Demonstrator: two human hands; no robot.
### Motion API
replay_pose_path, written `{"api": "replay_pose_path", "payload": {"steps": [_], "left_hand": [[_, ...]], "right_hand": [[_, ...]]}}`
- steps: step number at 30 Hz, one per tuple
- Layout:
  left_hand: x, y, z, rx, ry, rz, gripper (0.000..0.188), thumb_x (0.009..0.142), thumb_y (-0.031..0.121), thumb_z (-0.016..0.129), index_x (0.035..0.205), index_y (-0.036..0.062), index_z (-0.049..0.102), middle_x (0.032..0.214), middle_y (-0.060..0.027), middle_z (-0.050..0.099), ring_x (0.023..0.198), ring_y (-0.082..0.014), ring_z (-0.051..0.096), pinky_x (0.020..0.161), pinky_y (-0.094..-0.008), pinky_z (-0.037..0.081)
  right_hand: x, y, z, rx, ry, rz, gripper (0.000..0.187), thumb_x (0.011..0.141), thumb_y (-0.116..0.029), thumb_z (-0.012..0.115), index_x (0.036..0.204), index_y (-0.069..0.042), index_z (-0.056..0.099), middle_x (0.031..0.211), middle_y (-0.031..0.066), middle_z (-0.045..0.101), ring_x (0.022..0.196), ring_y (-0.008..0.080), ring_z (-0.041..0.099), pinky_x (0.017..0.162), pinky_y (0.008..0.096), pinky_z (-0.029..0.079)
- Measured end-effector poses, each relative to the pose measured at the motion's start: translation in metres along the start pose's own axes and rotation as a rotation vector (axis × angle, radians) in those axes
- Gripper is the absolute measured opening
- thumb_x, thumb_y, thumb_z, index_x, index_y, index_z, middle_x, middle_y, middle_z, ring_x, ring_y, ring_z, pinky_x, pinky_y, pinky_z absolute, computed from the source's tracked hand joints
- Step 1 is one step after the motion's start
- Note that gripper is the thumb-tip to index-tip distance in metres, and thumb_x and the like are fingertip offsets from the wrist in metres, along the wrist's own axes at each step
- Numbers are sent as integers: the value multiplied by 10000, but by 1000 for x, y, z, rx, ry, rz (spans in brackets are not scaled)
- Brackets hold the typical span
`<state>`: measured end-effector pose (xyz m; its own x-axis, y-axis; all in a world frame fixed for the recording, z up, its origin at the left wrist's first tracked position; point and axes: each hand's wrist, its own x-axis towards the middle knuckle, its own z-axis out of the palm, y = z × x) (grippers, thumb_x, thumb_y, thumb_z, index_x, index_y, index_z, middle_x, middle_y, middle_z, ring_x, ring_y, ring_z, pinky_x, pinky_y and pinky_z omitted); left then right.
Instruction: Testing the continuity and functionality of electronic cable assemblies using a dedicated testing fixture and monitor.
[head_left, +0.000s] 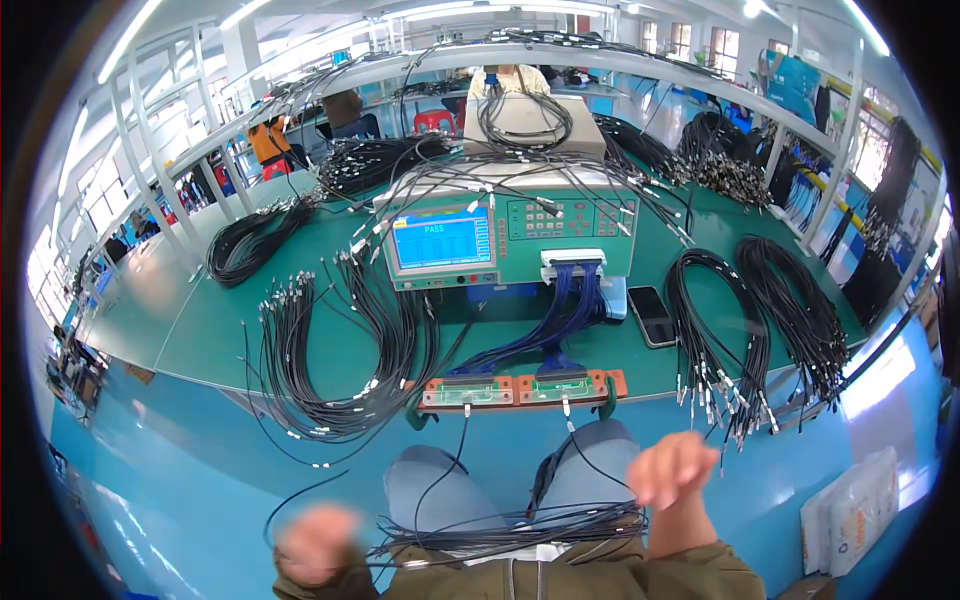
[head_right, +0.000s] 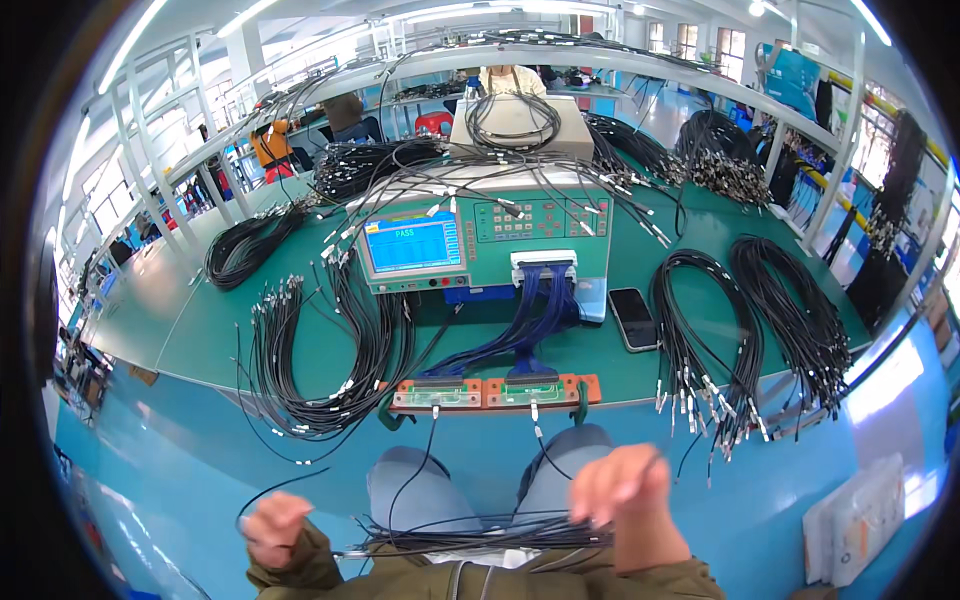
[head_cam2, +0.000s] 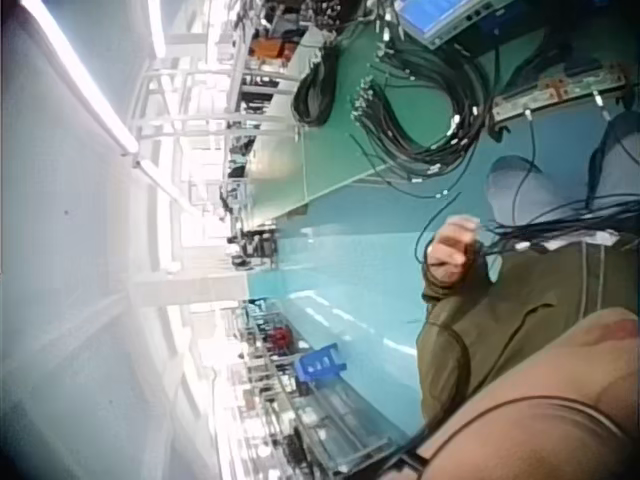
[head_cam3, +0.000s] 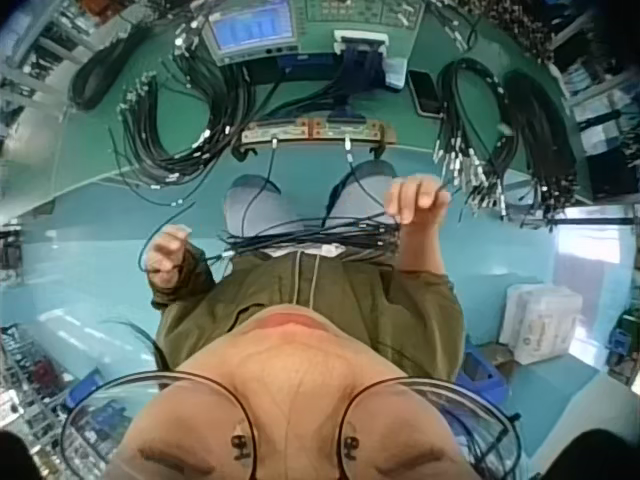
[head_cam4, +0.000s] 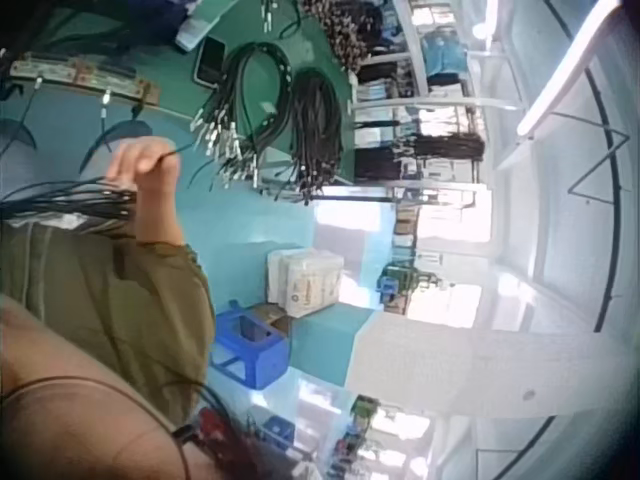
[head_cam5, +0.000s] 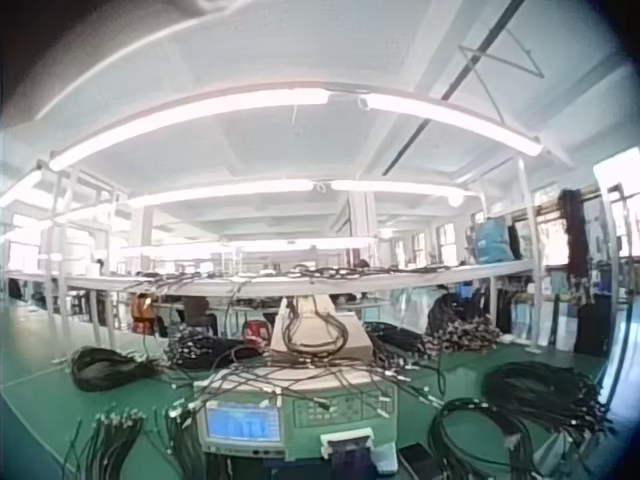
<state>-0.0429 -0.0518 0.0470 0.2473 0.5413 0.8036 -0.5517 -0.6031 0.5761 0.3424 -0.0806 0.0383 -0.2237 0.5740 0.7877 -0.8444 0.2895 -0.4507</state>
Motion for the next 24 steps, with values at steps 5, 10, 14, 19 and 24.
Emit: {"api": "replay_pose_path", "payload": {"steps": [5, 10, 14, 19, 24], "left_hand": [[12, 38, -43, -867, 181, 156, 152, 924, 157, 352, 803, 108, 431, 536, 8, 362, 462, -91, 304, 460, -237, 324], [-13, 19, -109, -817, 563, -355, 226, 937, 245, 343, 776, 106, 418, 502, 29, 251, 441, -79, 237, 424, -223, 252], [-46, -13, -141, -783, 918, -478, 235, 944, 278, 322, 853, 104, 451, 512, 27, 303, 440, -84, 232, 419, -219, 252], [-61, -31, -152, -339, 1540, -447, 256, 942, 286, 353, 876, 83, 495, 509, 49, 290, 429, -73, 237, 409, -210, 235], [-96, -22, -188, -327, 1619, -351, 251, 929, 311, 396, 938, 89, 512, 529, 50, 325, 422, -55, 231, 384, -193, 205]], "right_hand": [[-42, -68, -2, -88, 722, -220, 200, 948, -210, 344, 926, -82, 496, 614, 9, 440, 529, 126, 420, 583, 262, 412], [-115, -136, -12, 47, 1228, -335, 229, 944, -254, 366, 863, -81, 492, 532, -32, 338, 419, 79, 245, 364, 220, 232], [-167, -168, -21, -202, 1582, -760, 258, 933, -290, 390, 844, -75, 503, 550, -23, 356, 411, 76, 249, 352, 198, 216], [-250, -199, -28, -502, 1698, -910, 235, 925, -273, 417, 900, -67, 527, 579, -20, 382, 438, 68, 289, 357, 188, 238], [-263, -216, -19, -470, 1717, -783, 210, 911, -253, 456, 961, -66, 538, 571, -35, 368, 431, 43, 265, 334, 180, 215]]}}
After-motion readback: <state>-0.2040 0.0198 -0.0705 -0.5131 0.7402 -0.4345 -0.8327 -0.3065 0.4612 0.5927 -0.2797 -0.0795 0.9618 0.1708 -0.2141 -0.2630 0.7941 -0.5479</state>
